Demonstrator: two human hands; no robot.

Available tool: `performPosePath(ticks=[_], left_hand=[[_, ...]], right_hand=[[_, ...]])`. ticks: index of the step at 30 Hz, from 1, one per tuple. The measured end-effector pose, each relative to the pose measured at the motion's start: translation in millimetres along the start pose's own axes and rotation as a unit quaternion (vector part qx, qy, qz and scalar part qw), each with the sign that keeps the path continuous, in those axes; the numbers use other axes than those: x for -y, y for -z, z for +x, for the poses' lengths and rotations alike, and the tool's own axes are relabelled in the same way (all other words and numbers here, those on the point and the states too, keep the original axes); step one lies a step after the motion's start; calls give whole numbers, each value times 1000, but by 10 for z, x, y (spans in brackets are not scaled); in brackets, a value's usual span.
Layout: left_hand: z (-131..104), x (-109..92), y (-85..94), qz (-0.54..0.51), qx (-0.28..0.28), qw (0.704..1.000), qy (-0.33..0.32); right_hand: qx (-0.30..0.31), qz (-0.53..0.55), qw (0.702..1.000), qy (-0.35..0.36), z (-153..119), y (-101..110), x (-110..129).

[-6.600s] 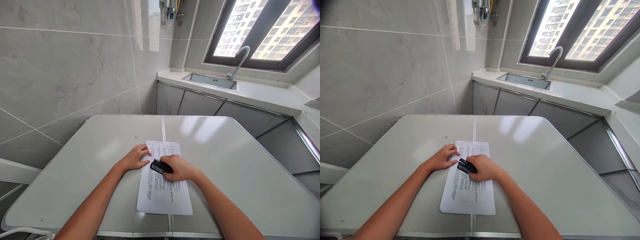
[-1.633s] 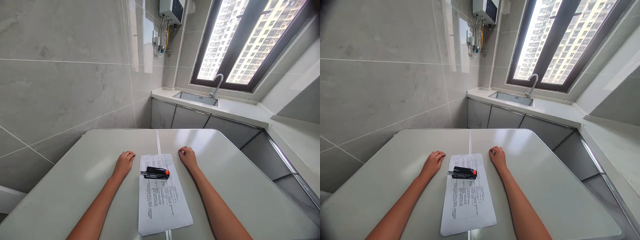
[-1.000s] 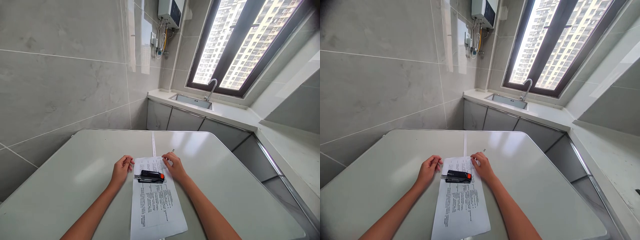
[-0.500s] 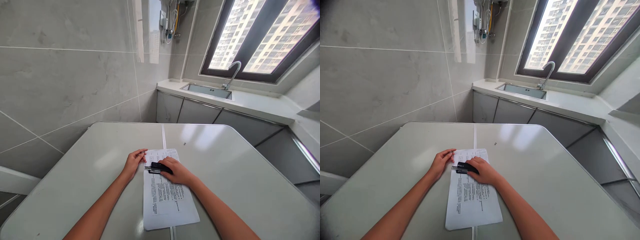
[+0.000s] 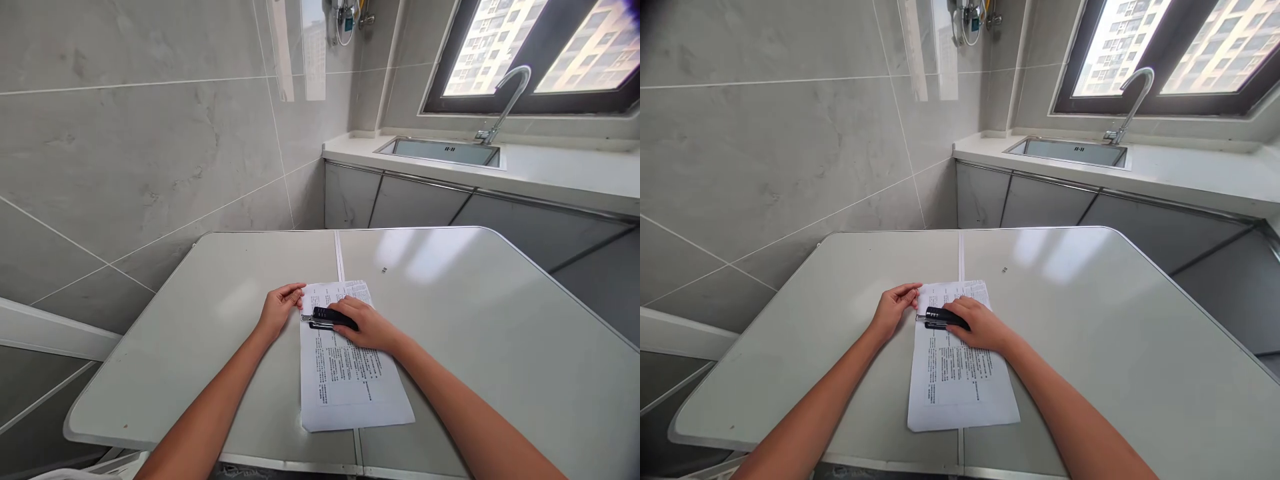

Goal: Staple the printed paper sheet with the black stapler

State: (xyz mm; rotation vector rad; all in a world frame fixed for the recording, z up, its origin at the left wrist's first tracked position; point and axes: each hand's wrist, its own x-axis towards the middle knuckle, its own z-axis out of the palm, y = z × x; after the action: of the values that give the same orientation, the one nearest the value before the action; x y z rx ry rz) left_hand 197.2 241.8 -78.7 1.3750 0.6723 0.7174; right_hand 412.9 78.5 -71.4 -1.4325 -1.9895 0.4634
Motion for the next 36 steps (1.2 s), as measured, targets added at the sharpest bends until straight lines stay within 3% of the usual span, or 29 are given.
performPosePath(ticks=[6,10,13,16,30,36], left_hand=[[-46,-113,114,170,25,982,-74],[-77,-217,188,361,124,912,-148],[-104,-279,167,403,214,870,-188],[-132,-316,127,411,269,849,-193],[-128,-317,117,423,278,837,-208],[-125,-274,162,454,254,832,-191]], right_hand=[[-4,0,1000,5,0,16,17],[-2,2,1000,-2,2,15,23],[-2,2,1000,-5,3,13,23],[-5,3,1000,-5,2,9,18],[-2,8,1000,-5,4,13,21],[-3,8,1000,-5,2,26,33]])
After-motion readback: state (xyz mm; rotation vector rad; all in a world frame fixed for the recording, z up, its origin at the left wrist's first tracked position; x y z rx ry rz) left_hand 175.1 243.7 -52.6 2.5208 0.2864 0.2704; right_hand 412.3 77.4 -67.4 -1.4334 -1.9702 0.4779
